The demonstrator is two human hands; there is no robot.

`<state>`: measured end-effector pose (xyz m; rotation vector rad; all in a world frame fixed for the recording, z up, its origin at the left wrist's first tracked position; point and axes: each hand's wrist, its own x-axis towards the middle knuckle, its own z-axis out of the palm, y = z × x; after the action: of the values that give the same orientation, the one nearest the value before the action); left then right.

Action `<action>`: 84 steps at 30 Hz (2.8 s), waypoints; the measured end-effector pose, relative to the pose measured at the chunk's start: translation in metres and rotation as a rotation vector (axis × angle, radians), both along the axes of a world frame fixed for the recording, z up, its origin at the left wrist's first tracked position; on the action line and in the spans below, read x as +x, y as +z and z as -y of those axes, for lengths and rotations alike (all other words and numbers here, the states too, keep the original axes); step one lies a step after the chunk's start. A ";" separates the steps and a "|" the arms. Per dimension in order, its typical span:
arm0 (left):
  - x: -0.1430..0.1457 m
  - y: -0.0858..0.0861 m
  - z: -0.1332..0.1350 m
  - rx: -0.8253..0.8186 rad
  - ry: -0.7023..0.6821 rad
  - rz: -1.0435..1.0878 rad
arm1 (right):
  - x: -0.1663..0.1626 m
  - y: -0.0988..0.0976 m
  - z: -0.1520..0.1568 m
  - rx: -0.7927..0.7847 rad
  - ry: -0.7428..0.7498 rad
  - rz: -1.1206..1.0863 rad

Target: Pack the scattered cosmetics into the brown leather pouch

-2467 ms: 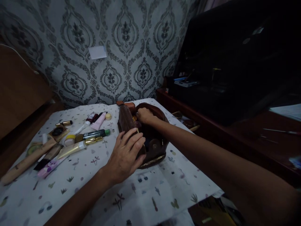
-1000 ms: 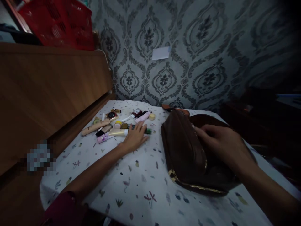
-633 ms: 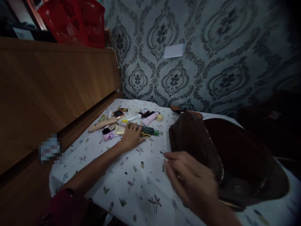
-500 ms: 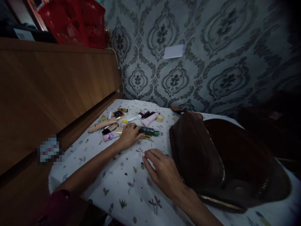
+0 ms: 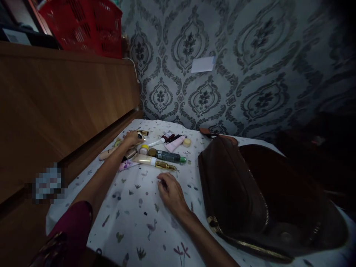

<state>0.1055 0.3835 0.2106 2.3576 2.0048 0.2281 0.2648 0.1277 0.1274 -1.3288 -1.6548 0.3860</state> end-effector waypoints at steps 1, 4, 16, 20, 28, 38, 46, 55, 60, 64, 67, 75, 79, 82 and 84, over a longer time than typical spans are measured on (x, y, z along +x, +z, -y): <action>0.000 -0.001 0.000 0.011 0.000 0.003 | 0.001 0.000 0.000 0.001 -0.006 -0.005; -0.002 -0.001 0.005 0.052 -0.033 0.016 | 0.001 -0.003 -0.002 0.005 -0.021 -0.014; -0.006 0.003 0.063 0.264 -0.323 0.202 | 0.003 -0.023 -0.008 -0.013 -0.050 -0.044; -0.005 -0.005 0.088 0.315 -0.458 0.252 | 0.007 -0.022 -0.009 -0.062 -0.026 -0.083; -0.016 -0.012 0.106 0.187 -0.675 0.234 | 0.015 -0.010 -0.008 -0.126 -0.005 -0.103; -0.018 -0.008 0.091 -0.003 -0.633 0.285 | 0.012 -0.014 -0.007 -0.080 -0.006 -0.050; -0.016 -0.011 0.112 0.155 -0.609 0.305 | 0.013 -0.011 -0.007 -0.073 -0.012 -0.129; -0.005 -0.057 0.163 0.243 -0.836 0.389 | 0.011 -0.001 -0.006 -0.132 -0.001 -0.433; -0.009 -0.050 0.171 0.253 -0.778 0.618 | 0.012 0.005 -0.005 -0.132 0.035 -0.539; -0.007 -0.039 0.197 0.318 -0.915 0.637 | 0.016 0.010 -0.001 -0.148 -0.009 -0.637; -0.001 -0.046 0.225 0.335 -1.095 0.502 | 0.018 0.008 0.005 -0.243 0.004 -0.818; -0.005 -0.069 0.235 0.138 -1.089 0.173 | 0.025 0.000 0.021 -0.348 0.054 -1.009; -0.017 -0.064 0.215 -0.009 -0.989 0.211 | 0.024 -0.003 0.022 -0.305 0.041 -1.012; -0.016 -0.059 0.212 -0.035 -0.995 0.285 | 0.023 -0.004 0.024 -0.282 0.061 -0.914; -0.011 -0.055 0.216 -0.019 -0.985 0.350 | 0.023 -0.002 0.026 -0.287 0.053 -0.881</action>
<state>0.0946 0.1680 0.1557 2.7036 0.5695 0.5006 0.2875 0.1018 0.1251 -1.0682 -0.9062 1.0926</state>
